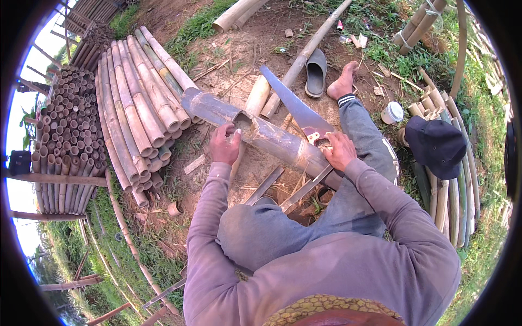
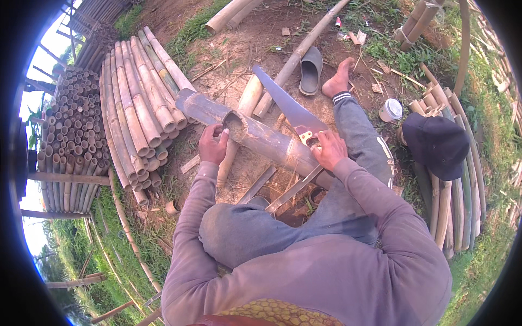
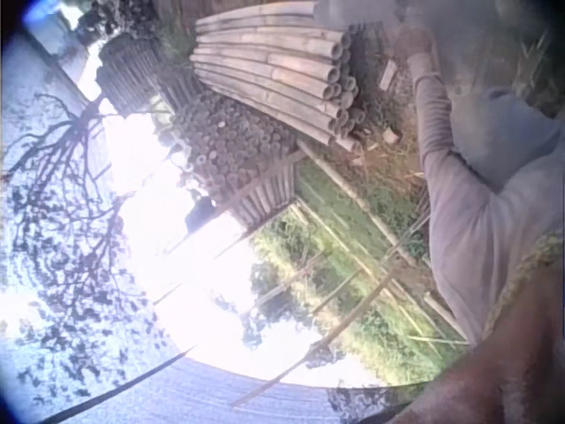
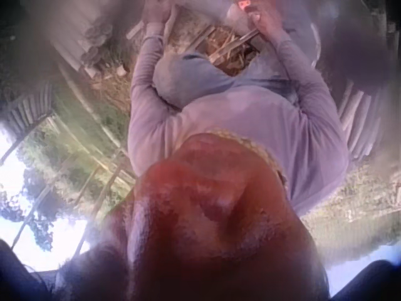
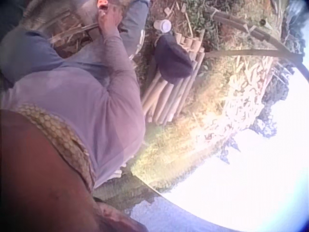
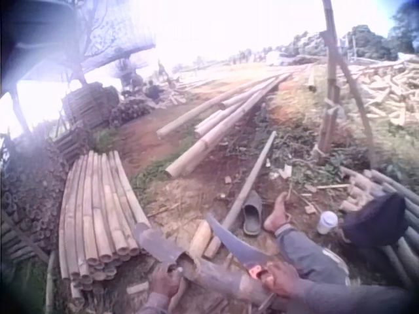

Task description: The person sits on the ground and uses a hand saw to cut long bamboo poles into shorter sections. They repeatedly position the bamboo on a makeshift stand, saw through it, and move the cut pieces aside.

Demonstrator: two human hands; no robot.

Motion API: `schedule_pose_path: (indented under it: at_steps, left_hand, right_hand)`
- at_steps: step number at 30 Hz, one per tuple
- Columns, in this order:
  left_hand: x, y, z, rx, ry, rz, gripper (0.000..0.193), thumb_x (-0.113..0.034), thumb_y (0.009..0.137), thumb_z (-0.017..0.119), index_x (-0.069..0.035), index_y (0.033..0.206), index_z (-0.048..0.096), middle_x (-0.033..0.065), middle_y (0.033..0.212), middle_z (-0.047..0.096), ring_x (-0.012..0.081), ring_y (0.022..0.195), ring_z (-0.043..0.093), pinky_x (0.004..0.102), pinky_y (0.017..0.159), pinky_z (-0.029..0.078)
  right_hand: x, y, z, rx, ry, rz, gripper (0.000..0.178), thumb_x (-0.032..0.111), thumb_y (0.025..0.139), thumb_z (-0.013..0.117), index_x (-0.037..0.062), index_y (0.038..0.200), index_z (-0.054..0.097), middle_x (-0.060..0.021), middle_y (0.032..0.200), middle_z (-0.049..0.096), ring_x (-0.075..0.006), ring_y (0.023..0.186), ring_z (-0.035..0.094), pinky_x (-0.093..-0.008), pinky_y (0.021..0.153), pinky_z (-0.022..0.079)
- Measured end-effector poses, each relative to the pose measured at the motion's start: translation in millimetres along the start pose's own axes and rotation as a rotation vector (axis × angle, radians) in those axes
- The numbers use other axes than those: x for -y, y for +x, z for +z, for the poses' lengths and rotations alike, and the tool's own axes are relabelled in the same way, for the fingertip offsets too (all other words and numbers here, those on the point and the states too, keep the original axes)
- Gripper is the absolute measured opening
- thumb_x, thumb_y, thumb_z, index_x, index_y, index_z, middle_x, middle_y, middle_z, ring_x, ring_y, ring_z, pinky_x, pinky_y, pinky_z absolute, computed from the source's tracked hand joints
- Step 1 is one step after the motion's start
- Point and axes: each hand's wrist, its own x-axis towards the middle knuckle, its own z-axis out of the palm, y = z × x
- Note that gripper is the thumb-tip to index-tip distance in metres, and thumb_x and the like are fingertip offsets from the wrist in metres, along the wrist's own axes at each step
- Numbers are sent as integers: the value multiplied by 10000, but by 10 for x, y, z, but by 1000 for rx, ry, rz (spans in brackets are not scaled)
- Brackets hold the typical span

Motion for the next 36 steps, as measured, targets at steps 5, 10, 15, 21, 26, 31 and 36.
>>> schedule_pose_path:
  at_steps: [5,10,15,21,26,31,36]
  left_hand:
    - [-525,652,256,568,400,79,390,-359,899,778,-134,1212,719,153,1139,736,361,1037,724,481,898,580]
    - [-661,1115,907,862,866,111,516,-448,879,779,-164,1303,704,158,1216,716,348,1161,701,483,972,573]
    - [-658,1419,1643,986,1019,6,729,-529,861,795,-72,1393,596,144,1336,662,315,1244,673,464,987,577]
    - [-457,1379,2138,808,995,-57,841,-530,760,891,-32,1350,559,157,1388,616,313,1212,675,457,980,581]
    - [-574,1451,1938,695,747,-188,747,-394,765,862,-18,1307,512,221,1224,682,402,1106,699,494,943,577]
    - [-878,1551,718,640,723,-241,755,-341,752,833,-82,1354,460,247,1097,736,466,1027,715,527,911,576]
    - [-751,458,-1044,514,803,-247,671,-284,689,806,-160,1305,573,179,1093,755,410,998,731,510,846,595]
  right_hand:
    - [-397,795,501,97,76,389,689,415,909,760,42,1454,564,-181,1427,590,-384,1339,540,-490,1137,433]
    - [-717,999,591,157,164,467,467,413,910,780,59,1212,743,-186,1297,673,-371,1251,610,-507,1109,463]
    - [-781,881,653,-3,836,642,168,172,933,758,4,946,756,-154,1019,696,-253,991,668,-410,920,522]
    - [-928,926,602,-458,917,633,231,186,940,750,-35,1004,728,-141,1013,680,-255,966,641,-367,899,486]
    - [-1041,895,871,-364,960,758,212,189,936,747,-20,966,729,-148,1011,681,-279,974,643,-391,920,487]
    - [-1069,931,884,-147,741,711,284,263,897,759,-6,989,763,-245,1029,753,-384,1049,708,-466,924,521]
    - [-946,880,741,-53,280,556,600,304,888,749,-84,1328,624,-327,1219,700,-480,1175,656,-502,1054,513]
